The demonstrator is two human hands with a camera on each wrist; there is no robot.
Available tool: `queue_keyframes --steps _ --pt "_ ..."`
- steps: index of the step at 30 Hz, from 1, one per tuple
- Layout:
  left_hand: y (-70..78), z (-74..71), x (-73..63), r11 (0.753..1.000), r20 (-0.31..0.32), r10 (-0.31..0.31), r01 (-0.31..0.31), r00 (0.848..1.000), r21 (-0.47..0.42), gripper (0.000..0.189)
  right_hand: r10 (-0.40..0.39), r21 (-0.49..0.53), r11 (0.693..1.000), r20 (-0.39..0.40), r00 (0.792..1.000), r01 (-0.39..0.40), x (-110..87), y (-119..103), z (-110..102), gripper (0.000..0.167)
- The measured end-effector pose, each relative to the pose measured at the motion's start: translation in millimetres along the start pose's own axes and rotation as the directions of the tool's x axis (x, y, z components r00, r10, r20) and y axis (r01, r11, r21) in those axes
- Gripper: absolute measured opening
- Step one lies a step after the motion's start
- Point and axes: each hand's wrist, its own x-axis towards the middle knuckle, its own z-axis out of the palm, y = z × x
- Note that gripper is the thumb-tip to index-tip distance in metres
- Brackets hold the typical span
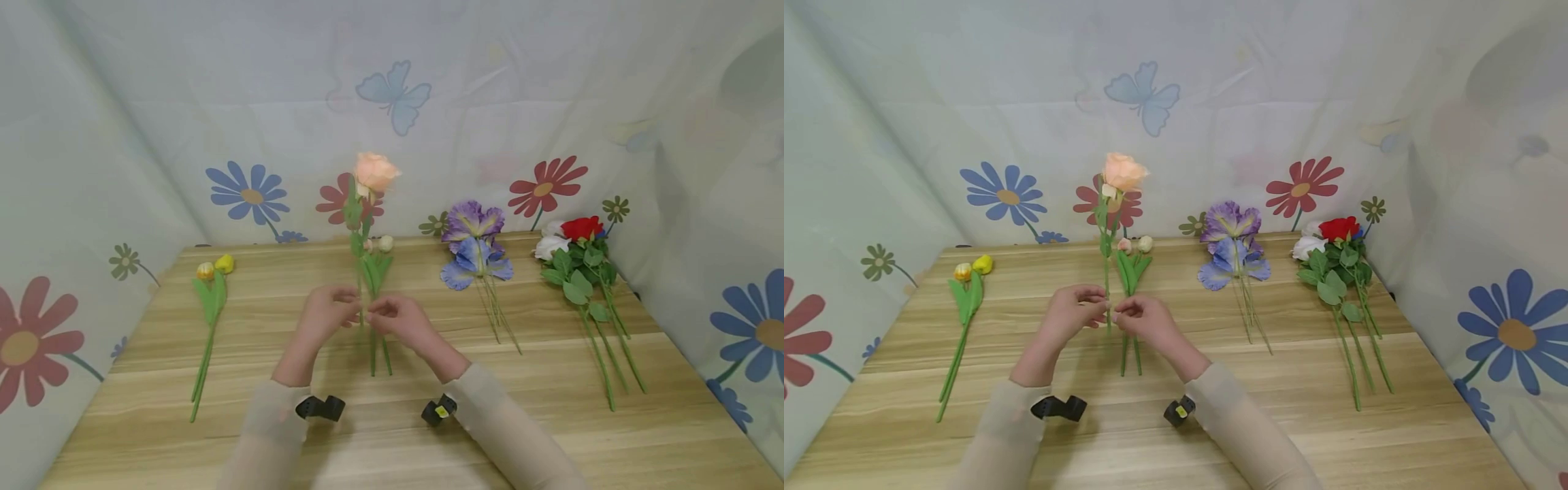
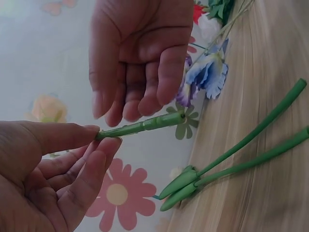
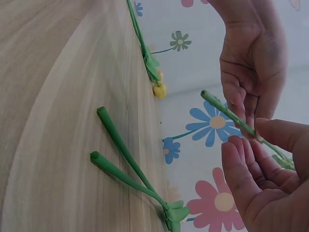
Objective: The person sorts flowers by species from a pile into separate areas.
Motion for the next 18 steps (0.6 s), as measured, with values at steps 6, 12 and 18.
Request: queue_keyframes --steps 6,12,18 --pt "4.2 7.6 3.4 1.000 0.008 0.001 -0.001 1.000 -0.005 0.036 0.001 0.009 1.000 -0.020 1.000 -0.001 1.2 0.5 3.0 0.029" --pt "7.8 12.1 5.8 1.000 0.002 -0.008 0.008 1.000 0.008 0.035 0.014 -0.011 1.000 -0.049 0.999 -0.014 2.0 0.9 3.9 0.025" --pt "6.2 16.1 8.7 1.000 0.008 0.007 -0.007 1.000 0.002 0.034 0.022 -0.036 0.999 -0.100 0.995 -0.025 1.2 0.7 2.3 0.022"
